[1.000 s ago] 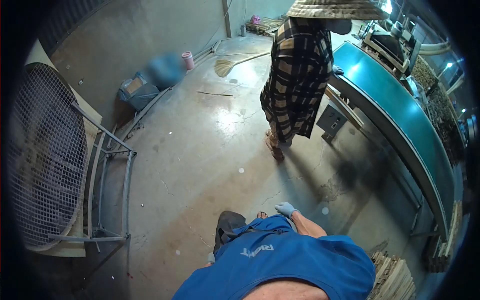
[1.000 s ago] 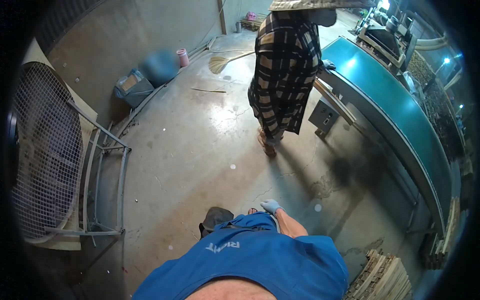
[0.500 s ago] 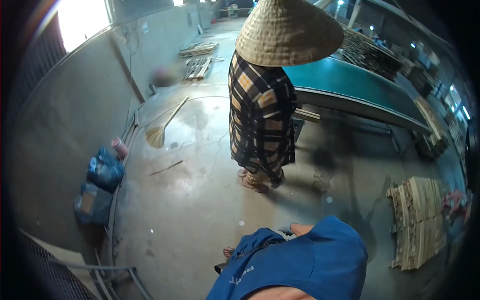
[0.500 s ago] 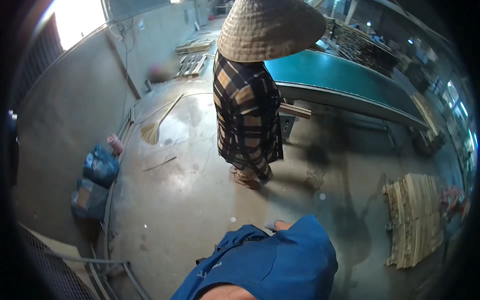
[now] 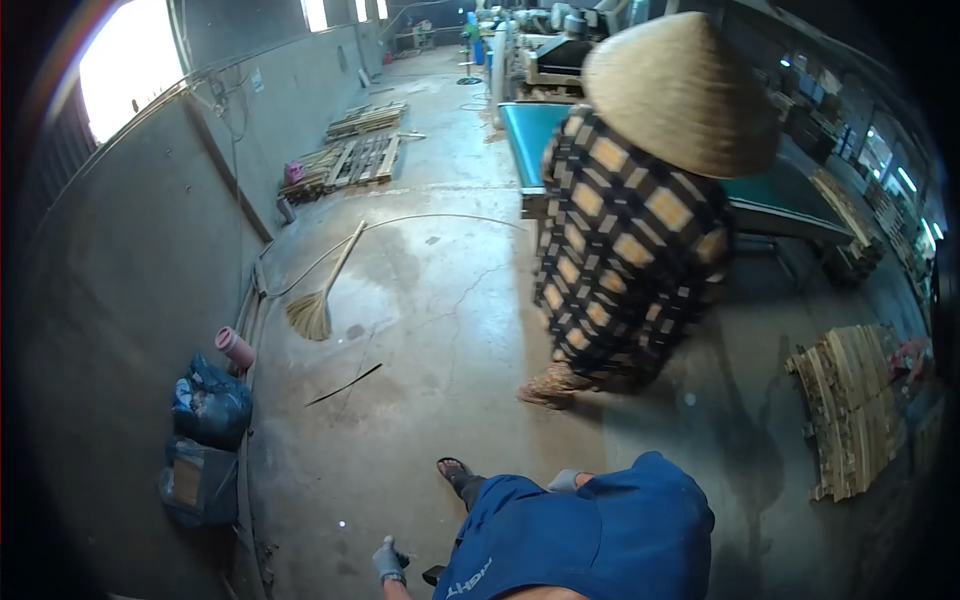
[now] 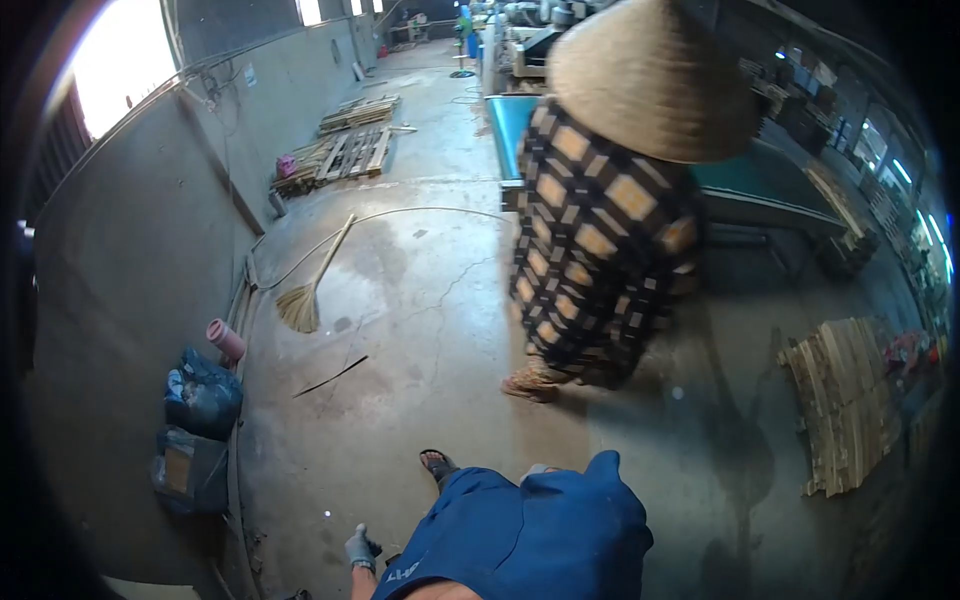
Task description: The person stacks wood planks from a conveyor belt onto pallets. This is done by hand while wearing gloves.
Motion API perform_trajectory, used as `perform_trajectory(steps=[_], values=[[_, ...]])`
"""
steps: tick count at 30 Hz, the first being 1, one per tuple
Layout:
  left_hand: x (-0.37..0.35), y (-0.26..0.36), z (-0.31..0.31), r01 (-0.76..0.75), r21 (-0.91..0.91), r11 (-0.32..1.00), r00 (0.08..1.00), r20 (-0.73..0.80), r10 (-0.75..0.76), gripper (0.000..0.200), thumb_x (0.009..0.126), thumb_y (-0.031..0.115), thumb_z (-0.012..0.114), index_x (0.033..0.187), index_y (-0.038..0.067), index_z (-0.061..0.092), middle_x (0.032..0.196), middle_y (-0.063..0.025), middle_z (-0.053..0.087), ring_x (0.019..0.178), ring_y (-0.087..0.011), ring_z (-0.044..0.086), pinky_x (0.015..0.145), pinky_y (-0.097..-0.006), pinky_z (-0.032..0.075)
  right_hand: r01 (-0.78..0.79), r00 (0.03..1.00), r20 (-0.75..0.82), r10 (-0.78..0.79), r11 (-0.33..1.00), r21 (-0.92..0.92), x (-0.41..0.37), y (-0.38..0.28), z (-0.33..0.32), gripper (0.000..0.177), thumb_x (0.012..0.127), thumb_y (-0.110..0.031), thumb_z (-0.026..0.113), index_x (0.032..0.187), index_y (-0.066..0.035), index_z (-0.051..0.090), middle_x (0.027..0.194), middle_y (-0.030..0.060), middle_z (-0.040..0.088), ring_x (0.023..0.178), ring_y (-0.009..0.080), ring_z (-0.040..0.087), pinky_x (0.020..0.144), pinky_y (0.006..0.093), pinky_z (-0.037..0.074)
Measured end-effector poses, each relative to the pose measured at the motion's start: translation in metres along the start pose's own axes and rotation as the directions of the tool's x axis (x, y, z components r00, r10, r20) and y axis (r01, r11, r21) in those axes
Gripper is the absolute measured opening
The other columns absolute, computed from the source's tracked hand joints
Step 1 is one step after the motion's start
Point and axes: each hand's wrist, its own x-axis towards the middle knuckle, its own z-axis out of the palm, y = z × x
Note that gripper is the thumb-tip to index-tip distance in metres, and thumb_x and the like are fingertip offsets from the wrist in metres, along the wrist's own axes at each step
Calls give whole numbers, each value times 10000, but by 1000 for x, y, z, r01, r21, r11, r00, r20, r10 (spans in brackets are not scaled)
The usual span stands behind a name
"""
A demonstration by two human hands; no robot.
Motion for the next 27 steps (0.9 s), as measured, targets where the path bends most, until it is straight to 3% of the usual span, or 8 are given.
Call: perform_trajectory(steps=[5,7,10,13,14,21,24,27], values=[[41,43,28,-8,199,980,999,52,-3,322,877,301,550,728,19,596,585,-122,584,516,-262,568,518,-395,483,169,983,97,-158,978,-119,140,22,-106,280,816,-248,513,968,-60,656,946,176,659,811,347,641,706,420,496],[89,64,26,27,186,982,998,55,-38,324,873,311,548,744,19,602,599,-124,588,534,-260,572,528,-393,482,-110,990,103,92,976,190,168,-20,-211,262,806,-279,508,816,-46,628,779,159,622,663,306,599,607,409,474],[154,96,7,69,104,992,997,40,-73,330,868,326,544,768,19,611,620,-127,594,560,-256,578,542,-388,480,-429,886,144,440,663,613,194,-116,-402,375,792,-327,501,587,-25,586,530,132,566,440,246,536,459,392,440],[194,116,-33,135,-58,989,991,-5,-135,339,863,341,541,792,18,619,641,-131,601,587,-252,584,556,-384,479,-74,972,-161,172,872,483,327,-113,-462,424,842,-405,485,660,-53,635,594,97,612,494,228,553,495,361,457],[202,119,-45,160,-116,980,986,-31,-165,343,861,346,540,800,18,622,648,-132,603,595,-251,586,561,-383,479,-121,949,-116,293,681,722,322,-147,-511,395,855,-392,490,757,-43,646,653,77,635,530,195,567,521,333,469],[267,127,-100,356,-284,890,916,-85,-393,380,848,380,532,856,17,643,697,-140,618,657,-242,600,594,-373,475,-142,974,40,222,468,872,420,-201,-600,274,855,-286,518,763,-40,598,631,78,595,516,149,561,480,269,444],[339,151,-122,407,-175,897,907,-42,-420,399,843,395,529,879,17,652,718,-144,624,684,-238,606,609,-369,474,-246,968,145,206,641,727,456,-179,-569,209,830,-228,533,761,-39,591,636,109,618,536,241,609,499,344,476],[438,197,-152,217,282,935,972,22,-232,421,838,410,525,903,16,661,739,-147,631,710,-235,611,623,-365,473,-57,997,58,59,998,-36,492,-118,-472,259,808,-315,614,731,-77,683,719,154,680,652,248,681,597,354,538]])
